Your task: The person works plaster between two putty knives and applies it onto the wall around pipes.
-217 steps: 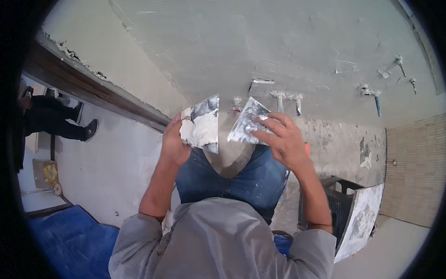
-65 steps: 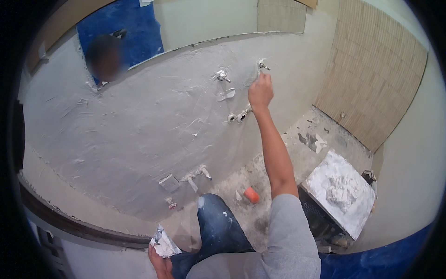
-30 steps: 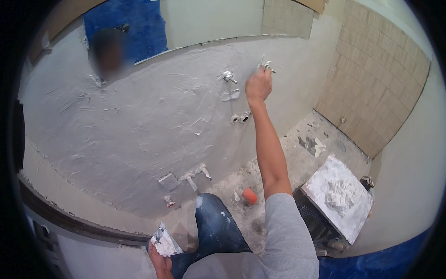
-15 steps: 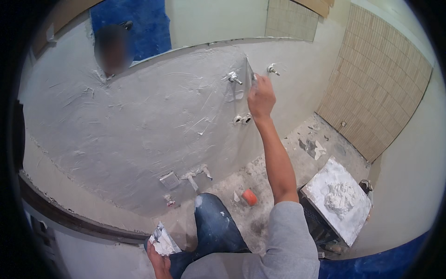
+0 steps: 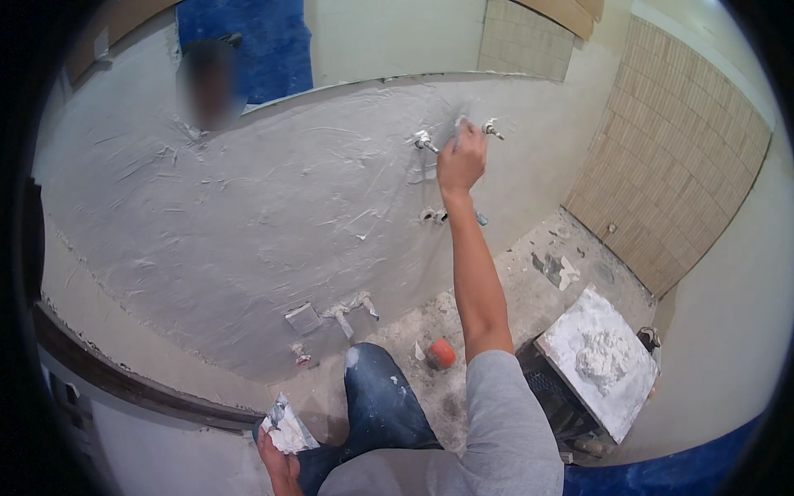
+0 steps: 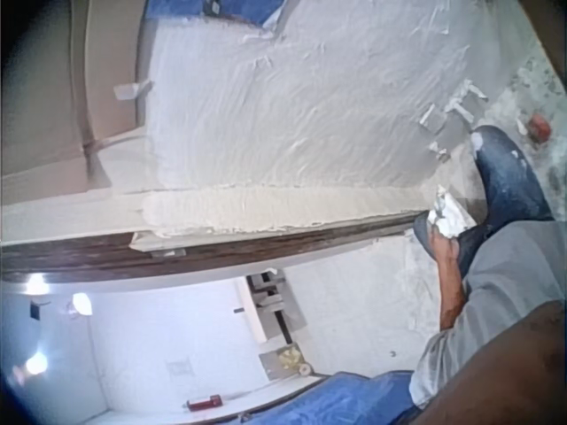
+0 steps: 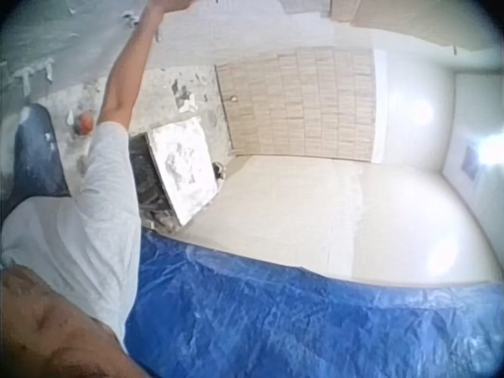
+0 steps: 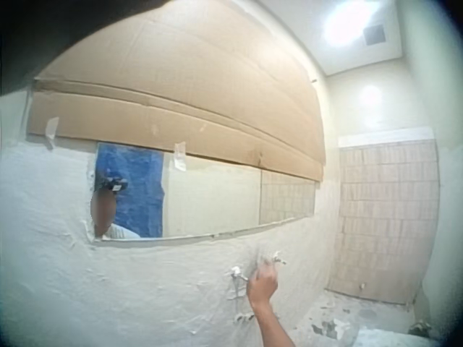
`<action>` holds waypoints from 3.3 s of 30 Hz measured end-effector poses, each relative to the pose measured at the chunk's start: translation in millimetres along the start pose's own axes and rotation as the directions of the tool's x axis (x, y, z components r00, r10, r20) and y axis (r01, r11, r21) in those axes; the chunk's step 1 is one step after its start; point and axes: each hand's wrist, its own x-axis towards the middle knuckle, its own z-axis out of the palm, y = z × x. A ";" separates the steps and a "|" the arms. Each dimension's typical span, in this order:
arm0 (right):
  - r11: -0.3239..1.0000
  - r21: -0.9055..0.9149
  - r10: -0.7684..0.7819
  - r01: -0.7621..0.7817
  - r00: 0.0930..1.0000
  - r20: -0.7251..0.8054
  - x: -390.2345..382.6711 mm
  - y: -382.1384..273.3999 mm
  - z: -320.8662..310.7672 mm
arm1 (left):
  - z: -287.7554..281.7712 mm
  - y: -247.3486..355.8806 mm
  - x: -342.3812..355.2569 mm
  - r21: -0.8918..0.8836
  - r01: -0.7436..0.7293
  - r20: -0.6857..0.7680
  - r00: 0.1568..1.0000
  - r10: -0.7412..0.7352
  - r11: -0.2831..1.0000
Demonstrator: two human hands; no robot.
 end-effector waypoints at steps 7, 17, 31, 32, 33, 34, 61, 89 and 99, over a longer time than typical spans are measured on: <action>0.957 0.269 -0.135 0.106 0.987 0.091 -31.8 32.8 -56.4 | 4.6 -1.1 2.0 -0.012 0.019 -0.020 1.000 -0.019 1.000; 0.997 0.042 0.067 -0.070 0.996 0.065 -36.3 81.9 -15.5 | 1.5 1.4 2.7 0.012 0.020 -0.020 1.000 -0.020 1.000; 0.988 0.123 -0.120 0.096 0.971 0.209 -106.3 15.1 -38.6 | 2.9 0.5 2.9 0.021 0.044 0.005 0.999 -0.044 0.999; 0.988 0.124 -0.120 0.095 0.970 0.211 -105.1 21.8 -40.7 | 6.0 1.7 3.3 0.019 0.042 0.018 0.999 -0.042 0.999; 0.993 0.108 -0.058 0.042 0.987 0.149 -99.6 35.3 -46.9 | 9.1 1.2 5.6 0.020 0.048 0.026 0.998 -0.048 0.999; 0.995 0.099 0.003 -0.012 0.996 0.087 -96.8 50.0 -49.3 | 10.6 0.7 7.1 0.009 0.047 0.051 0.998 -0.047 0.999; 0.010 0.378 0.707 -0.926 0.274 0.652 -66.4 141.1 -31.8 | 4.1 3.8 5.0 0.007 0.056 -0.077 0.995 -0.056 0.998; 0.127 0.193 0.702 -0.973 0.225 0.676 -27.2 171.9 8.4 | -2.7 -0.7 -0.5 -0.082 0.065 -0.086 0.994 -0.072 0.995; 0.851 -0.244 0.520 -0.465 0.684 0.512 -11.0 106.2 19.4 | -9.6 -3.3 -0.7 -0.072 0.072 -0.084 0.993 -0.078 0.995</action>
